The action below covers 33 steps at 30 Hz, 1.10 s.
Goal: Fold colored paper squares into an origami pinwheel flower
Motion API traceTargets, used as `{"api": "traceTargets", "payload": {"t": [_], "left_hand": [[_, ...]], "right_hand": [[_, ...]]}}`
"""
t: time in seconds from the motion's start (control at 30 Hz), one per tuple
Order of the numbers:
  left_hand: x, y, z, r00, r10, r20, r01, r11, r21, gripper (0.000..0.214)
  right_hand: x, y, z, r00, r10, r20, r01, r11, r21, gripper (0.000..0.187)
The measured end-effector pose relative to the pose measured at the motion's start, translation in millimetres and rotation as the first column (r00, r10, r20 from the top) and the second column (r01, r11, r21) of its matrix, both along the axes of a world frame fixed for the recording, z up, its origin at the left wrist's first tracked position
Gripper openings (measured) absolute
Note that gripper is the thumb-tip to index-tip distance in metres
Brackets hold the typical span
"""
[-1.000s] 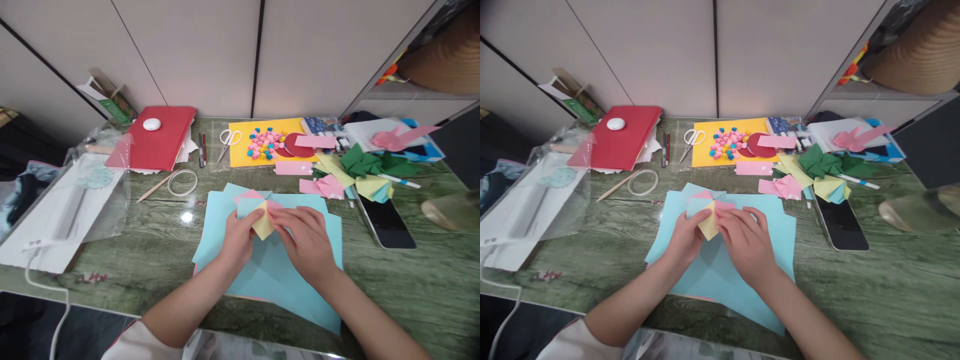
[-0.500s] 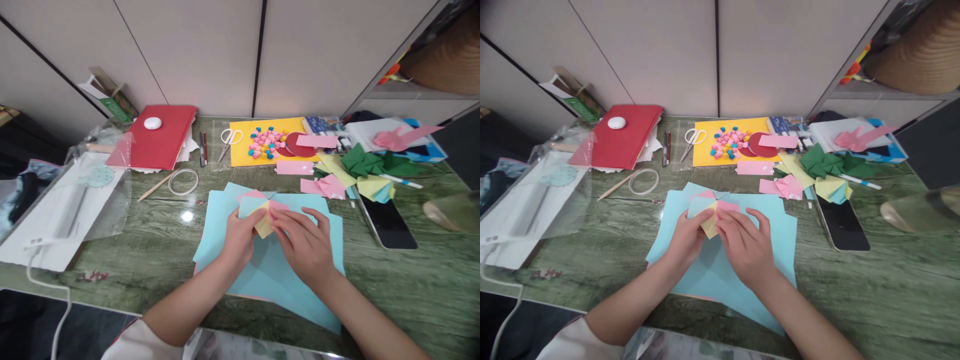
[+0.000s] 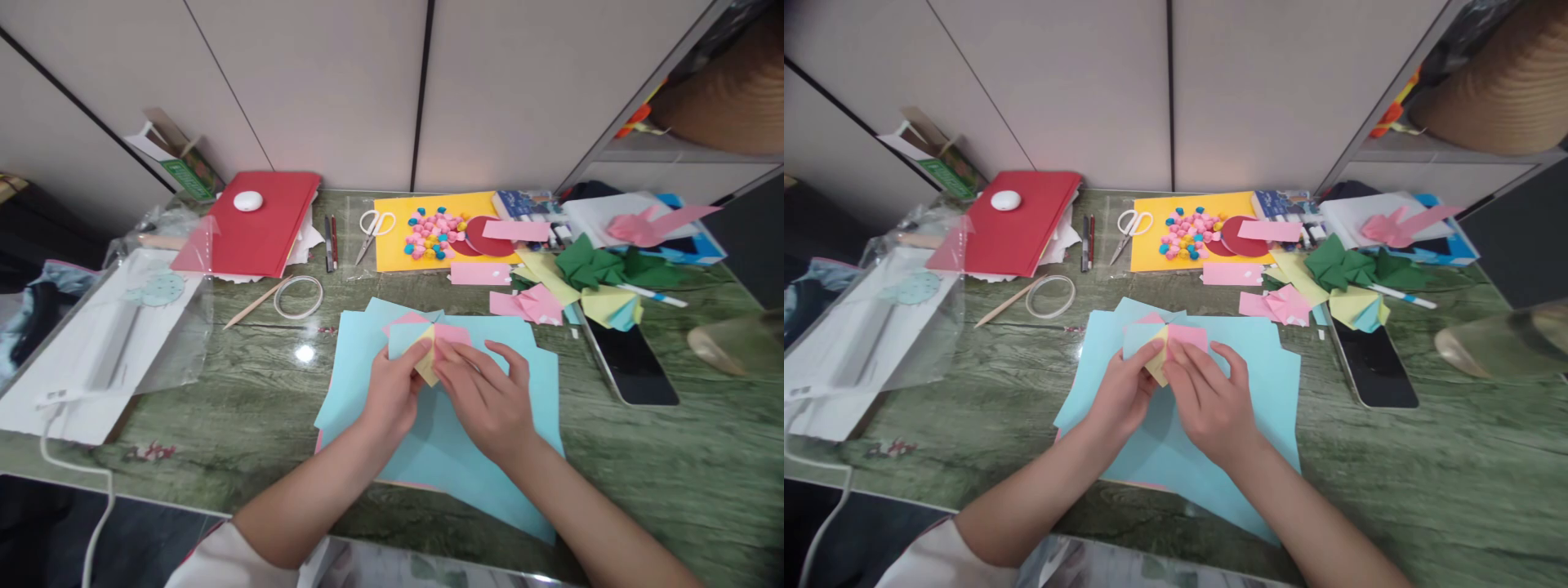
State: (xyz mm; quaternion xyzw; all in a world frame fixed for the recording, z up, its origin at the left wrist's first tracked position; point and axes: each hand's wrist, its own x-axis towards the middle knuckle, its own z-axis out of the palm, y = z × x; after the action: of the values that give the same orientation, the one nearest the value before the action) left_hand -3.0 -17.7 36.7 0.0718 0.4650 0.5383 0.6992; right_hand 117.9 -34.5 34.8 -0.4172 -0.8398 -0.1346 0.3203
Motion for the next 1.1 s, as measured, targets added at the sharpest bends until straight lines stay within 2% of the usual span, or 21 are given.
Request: {"api": "traceTargets", "payload": {"t": [0.13, 0.3, 0.4, 0.43, 0.5, 0.53, 0.57, 0.63, 0.7, 0.73, 0.77, 0.8, 0.83, 0.97, 1.1], "left_hand": [[-2, 1, -1.6, 0.998, 0.022, 0.057, -0.023, 1.000, 0.009, 0.019], [-4, 4, 2.0, 0.998, 0.022, 0.061, -0.027, 0.997, 0.077, 0.021], [-5, 5, 4.9, 1.000, 0.009, 0.028, -0.012, 0.993, 0.115, 0.025], [-5, 6, 5.8, 1.000, 0.009, 0.021, -0.011, 0.993, 0.121, 0.027], [-6, 6, 7.3, 1.000, 0.017, 0.017, -0.019, 0.991, 0.130, 0.033], [-6, 6, 7.9, 1.000, 0.018, 0.018, -0.020, 0.990, 0.140, 0.036], [-6, 6, 8.4, 1.000, 0.014, 0.017, -0.016, 0.988, 0.152, 0.039], [-5, 5, 8.7, 1.000, -0.011, 0.003, 0.010, 0.984, 0.175, 0.043], [-4, 3, 8.2, 0.999, -0.047, -0.020, 0.050, 0.980, 0.191, 0.047], [-4, 2, 7.9, 0.997, -0.071, -0.029, 0.076, 0.977, 0.198, 0.047], [-4, 1, 7.5, 0.995, -0.098, -0.035, 0.103, 0.973, 0.208, 0.047], [-4, 1, 7.1, 0.992, -0.124, -0.039, 0.130, 0.966, 0.222, 0.046], [-4, 0, 6.7, 0.988, -0.145, -0.047, 0.153, 0.959, 0.239, 0.045], [-5, 0, 4.8, 0.974, -0.157, -0.166, 0.201, 0.934, 0.296, 0.044], [-5, 0, 2.4, 0.945, -0.154, -0.290, 0.242, 0.922, 0.301, 0.044]], "right_hand": [[-3, 1, -1.2, 1.000, -0.006, 0.007, 0.006, 1.000, -0.021, 0.017], [-5, 1, 2.8, 0.997, -0.033, -0.077, 0.020, 0.986, -0.165, 0.018], [0, 1, 8.7, 0.970, -0.024, -0.241, -0.057, 0.945, -0.322, 0.015], [2, 2, 9.6, 0.947, -0.049, -0.316, -0.077, 0.925, -0.373, 0.012], [8, 6, 8.6, 0.858, -0.181, -0.480, -0.078, 0.879, -0.471, 0.006], [11, 9, 6.9, 0.780, -0.283, -0.558, -0.079, 0.841, -0.536, 0.008], [13, 12, 4.7, 0.675, -0.387, -0.629, -0.105, 0.793, -0.600, 0.018], [16, 18, 0.3, 0.475, -0.529, -0.703, -0.337, 0.629, -0.701, 0.036], [17, 22, -2.5, 0.383, -0.614, -0.690, -0.580, 0.422, -0.697, 0.039], [16, 22, -3.1, 0.368, -0.634, -0.680, -0.656, 0.341, -0.673, 0.037], [16, 23, -3.3, 0.361, -0.644, -0.675, -0.697, 0.294, -0.654, 0.034], [15, 22, -3.4, 0.350, -0.648, -0.677, -0.714, 0.284, -0.640, 0.031], [14, 22, -3.4, 0.331, -0.650, -0.684, -0.713, 0.302, -0.633, 0.030], [14, 21, -4.3, 0.239, -0.645, -0.726, -0.690, 0.413, -0.595, 0.028], [14, 21, -3.2, 0.225, -0.624, -0.748, -0.690, 0.440, -0.574, 0.025]]}}
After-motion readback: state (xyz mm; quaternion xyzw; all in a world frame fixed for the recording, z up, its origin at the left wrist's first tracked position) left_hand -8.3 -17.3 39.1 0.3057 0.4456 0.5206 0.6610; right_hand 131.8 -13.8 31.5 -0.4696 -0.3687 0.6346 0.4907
